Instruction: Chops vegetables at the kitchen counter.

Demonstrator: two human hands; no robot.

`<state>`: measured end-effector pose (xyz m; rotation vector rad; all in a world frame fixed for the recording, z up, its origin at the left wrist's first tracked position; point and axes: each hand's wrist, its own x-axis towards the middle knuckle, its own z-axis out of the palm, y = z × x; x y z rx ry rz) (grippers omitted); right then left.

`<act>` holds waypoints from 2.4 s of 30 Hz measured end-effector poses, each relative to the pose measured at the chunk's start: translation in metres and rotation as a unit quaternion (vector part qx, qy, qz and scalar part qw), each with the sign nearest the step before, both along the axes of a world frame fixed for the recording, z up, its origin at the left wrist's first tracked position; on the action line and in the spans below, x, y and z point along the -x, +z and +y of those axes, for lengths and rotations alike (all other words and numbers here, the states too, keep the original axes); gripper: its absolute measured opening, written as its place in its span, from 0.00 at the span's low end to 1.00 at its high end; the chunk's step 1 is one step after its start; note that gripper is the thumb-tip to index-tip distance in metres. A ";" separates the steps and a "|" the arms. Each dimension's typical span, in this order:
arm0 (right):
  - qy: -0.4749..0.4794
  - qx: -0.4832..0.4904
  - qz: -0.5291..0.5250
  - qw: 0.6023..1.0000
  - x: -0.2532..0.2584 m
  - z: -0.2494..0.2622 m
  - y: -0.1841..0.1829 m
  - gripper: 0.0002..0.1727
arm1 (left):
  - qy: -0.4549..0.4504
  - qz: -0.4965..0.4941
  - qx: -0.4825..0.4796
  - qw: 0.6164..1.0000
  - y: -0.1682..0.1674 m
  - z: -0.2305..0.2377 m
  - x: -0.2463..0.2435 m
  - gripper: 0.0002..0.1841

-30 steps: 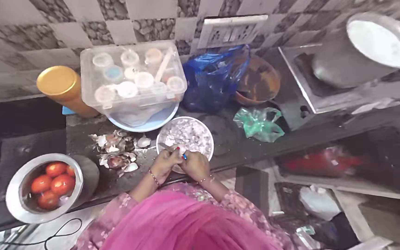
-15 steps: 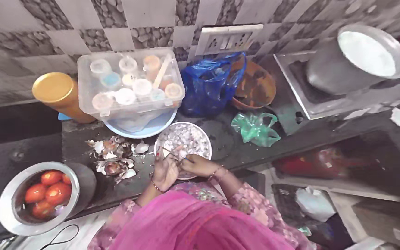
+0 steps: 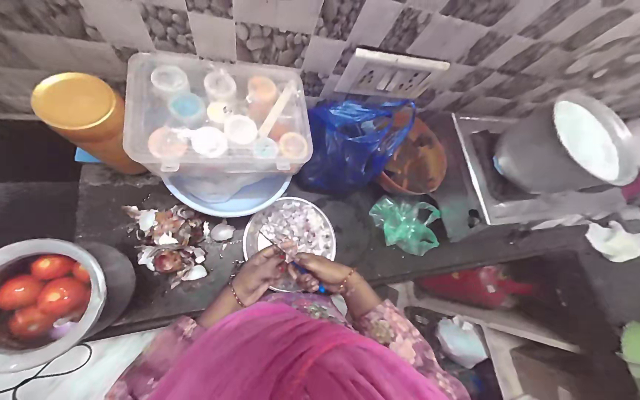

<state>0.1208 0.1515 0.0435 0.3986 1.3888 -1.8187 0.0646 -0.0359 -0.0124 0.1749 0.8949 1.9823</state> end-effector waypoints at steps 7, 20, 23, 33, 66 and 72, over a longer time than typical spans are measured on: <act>0.005 -0.047 0.044 0.998 0.007 0.001 -0.002 0.12 | -0.002 0.034 0.006 0.999 -0.005 0.003 0.004 0.23; 0.006 -0.184 0.107 0.977 0.011 -0.008 -0.010 0.19 | 0.023 0.050 0.062 0.997 -0.006 0.012 0.003 0.20; -0.020 -0.119 0.098 0.988 0.008 -0.004 -0.011 0.16 | 0.010 0.038 0.069 0.997 -0.010 0.012 0.006 0.19; -0.077 0.210 0.015 0.975 -0.004 0.013 -0.026 0.22 | -0.007 -0.024 0.049 0.998 -0.008 0.011 0.015 0.20; -0.400 -0.387 0.259 0.789 -0.069 -0.029 0.038 0.11 | 0.051 -0.220 -0.048 0.973 0.055 0.004 -0.008 0.18; -0.319 -0.443 0.296 0.784 -0.069 -0.050 0.046 0.13 | 0.037 -0.219 -0.061 0.973 0.056 -0.015 -0.011 0.22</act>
